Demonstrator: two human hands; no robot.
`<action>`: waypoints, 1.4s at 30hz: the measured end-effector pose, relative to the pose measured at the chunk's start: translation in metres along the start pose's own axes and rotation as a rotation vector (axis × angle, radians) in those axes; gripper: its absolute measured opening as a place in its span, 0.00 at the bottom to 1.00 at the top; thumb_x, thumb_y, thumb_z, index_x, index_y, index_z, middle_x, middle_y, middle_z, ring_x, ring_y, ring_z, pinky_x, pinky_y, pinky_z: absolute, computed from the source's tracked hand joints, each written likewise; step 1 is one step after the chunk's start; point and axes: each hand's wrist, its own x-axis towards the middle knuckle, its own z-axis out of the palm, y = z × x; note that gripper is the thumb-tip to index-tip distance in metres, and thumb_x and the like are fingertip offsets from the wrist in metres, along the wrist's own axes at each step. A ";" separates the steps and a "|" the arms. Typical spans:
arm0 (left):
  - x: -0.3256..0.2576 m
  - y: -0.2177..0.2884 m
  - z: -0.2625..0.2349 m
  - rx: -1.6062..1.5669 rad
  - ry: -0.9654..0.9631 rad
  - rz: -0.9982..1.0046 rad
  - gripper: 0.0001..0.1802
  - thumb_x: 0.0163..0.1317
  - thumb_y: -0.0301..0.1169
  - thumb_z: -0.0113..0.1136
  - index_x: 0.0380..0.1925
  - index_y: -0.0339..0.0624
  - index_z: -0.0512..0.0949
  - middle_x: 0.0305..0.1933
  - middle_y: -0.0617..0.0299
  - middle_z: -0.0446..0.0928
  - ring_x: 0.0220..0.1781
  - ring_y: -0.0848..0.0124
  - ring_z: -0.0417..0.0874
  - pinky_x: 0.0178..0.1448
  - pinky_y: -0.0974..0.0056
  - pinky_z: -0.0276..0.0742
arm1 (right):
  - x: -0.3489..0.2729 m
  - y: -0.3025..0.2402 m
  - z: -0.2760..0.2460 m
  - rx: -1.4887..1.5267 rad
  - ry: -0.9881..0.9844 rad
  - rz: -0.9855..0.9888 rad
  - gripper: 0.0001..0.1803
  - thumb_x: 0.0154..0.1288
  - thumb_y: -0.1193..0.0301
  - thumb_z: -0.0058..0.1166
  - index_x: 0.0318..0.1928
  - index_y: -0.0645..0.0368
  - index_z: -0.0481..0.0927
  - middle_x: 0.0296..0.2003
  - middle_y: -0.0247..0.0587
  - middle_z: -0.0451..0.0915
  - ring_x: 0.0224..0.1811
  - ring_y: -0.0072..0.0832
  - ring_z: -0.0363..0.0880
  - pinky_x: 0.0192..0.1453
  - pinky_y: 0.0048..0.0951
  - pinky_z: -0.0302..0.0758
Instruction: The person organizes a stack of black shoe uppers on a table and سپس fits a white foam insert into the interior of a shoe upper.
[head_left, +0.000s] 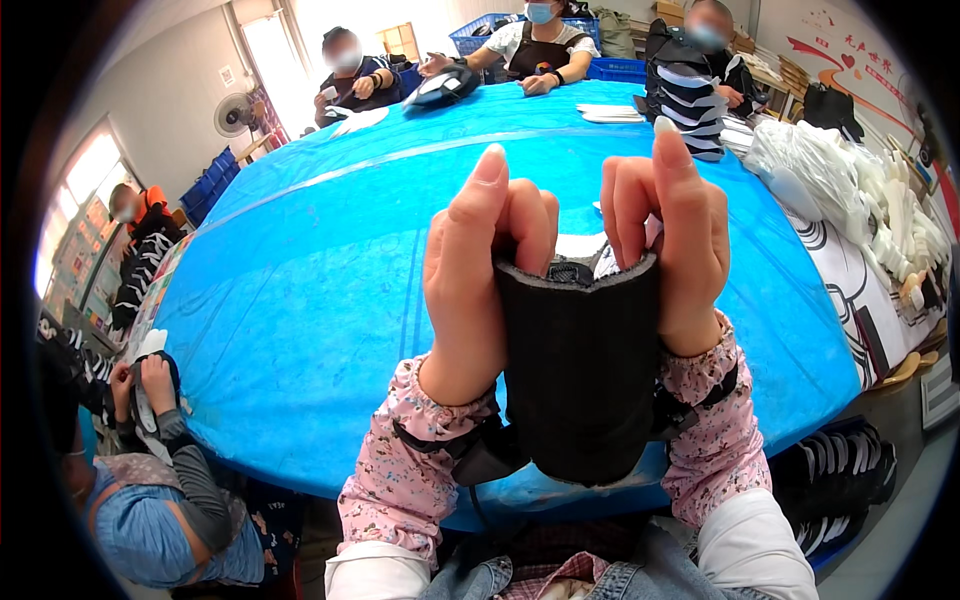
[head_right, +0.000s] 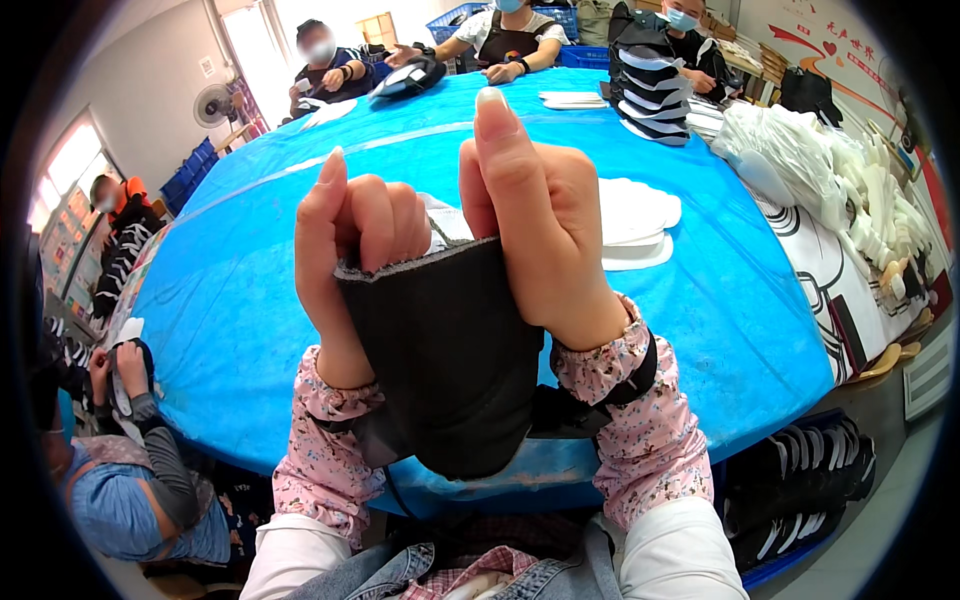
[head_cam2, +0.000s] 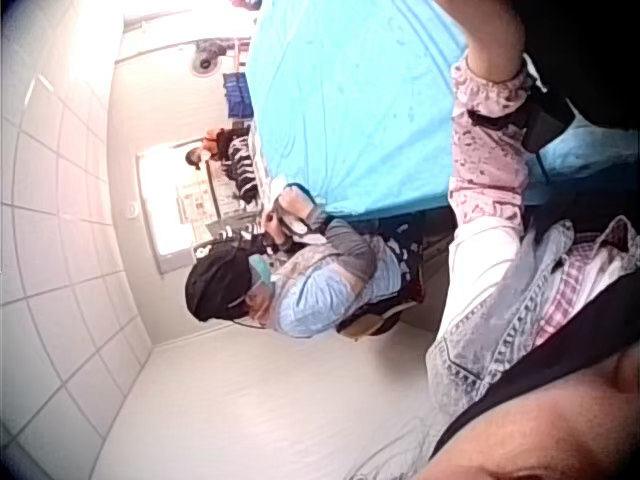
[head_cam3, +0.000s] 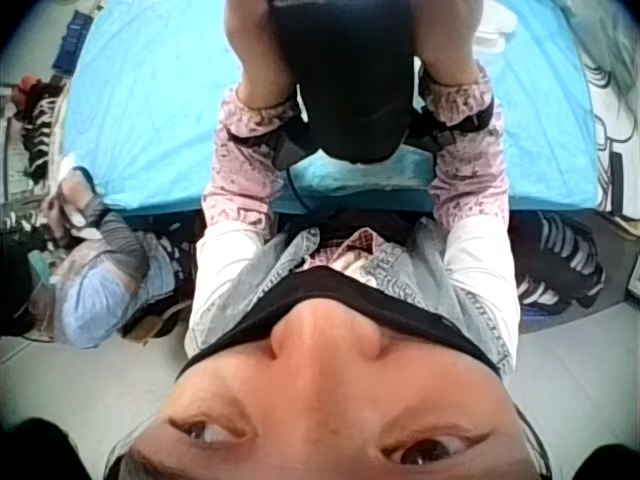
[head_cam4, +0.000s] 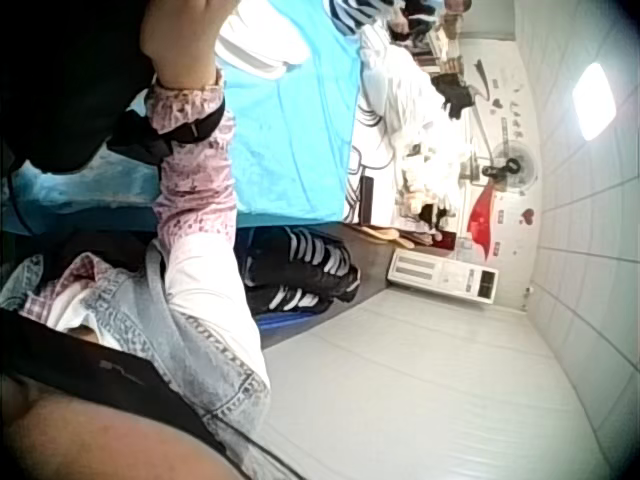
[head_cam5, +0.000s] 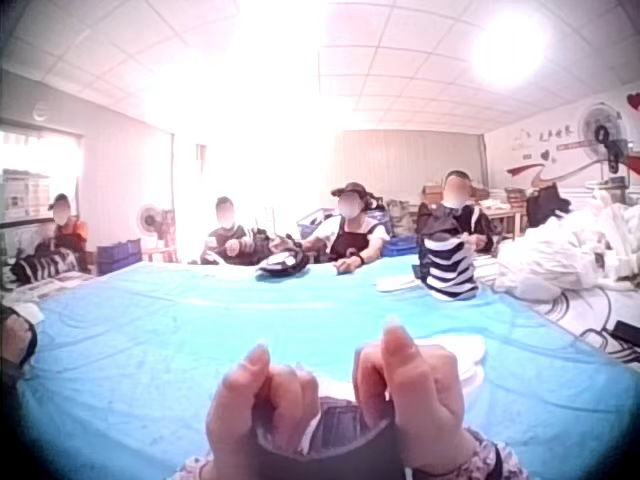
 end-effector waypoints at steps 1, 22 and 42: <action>0.000 0.000 0.001 -0.001 0.009 0.002 0.29 0.67 0.45 0.36 0.06 0.45 0.58 0.09 0.66 0.57 0.15 0.78 0.54 0.22 0.70 0.48 | 0.000 0.001 0.000 0.007 0.000 -0.022 0.33 0.71 0.57 0.26 0.08 0.56 0.60 0.07 0.31 0.59 0.12 0.19 0.55 0.17 0.21 0.49; -0.007 -0.001 0.008 -0.163 -0.068 -0.090 0.31 0.68 0.44 0.33 0.04 0.48 0.59 0.07 0.66 0.59 0.12 0.78 0.57 0.20 0.71 0.52 | -0.013 -0.018 0.019 0.139 -0.067 -0.038 0.33 0.72 0.59 0.25 0.06 0.53 0.58 0.08 0.33 0.63 0.12 0.21 0.58 0.19 0.22 0.54; 0.004 -0.002 -0.004 -0.053 -0.092 0.098 0.29 0.69 0.39 0.37 0.06 0.44 0.59 0.09 0.68 0.58 0.13 0.80 0.54 0.19 0.72 0.48 | -0.008 0.003 0.011 -0.025 -0.041 -0.264 0.30 0.73 0.63 0.26 0.11 0.59 0.61 0.09 0.31 0.60 0.13 0.21 0.53 0.20 0.25 0.50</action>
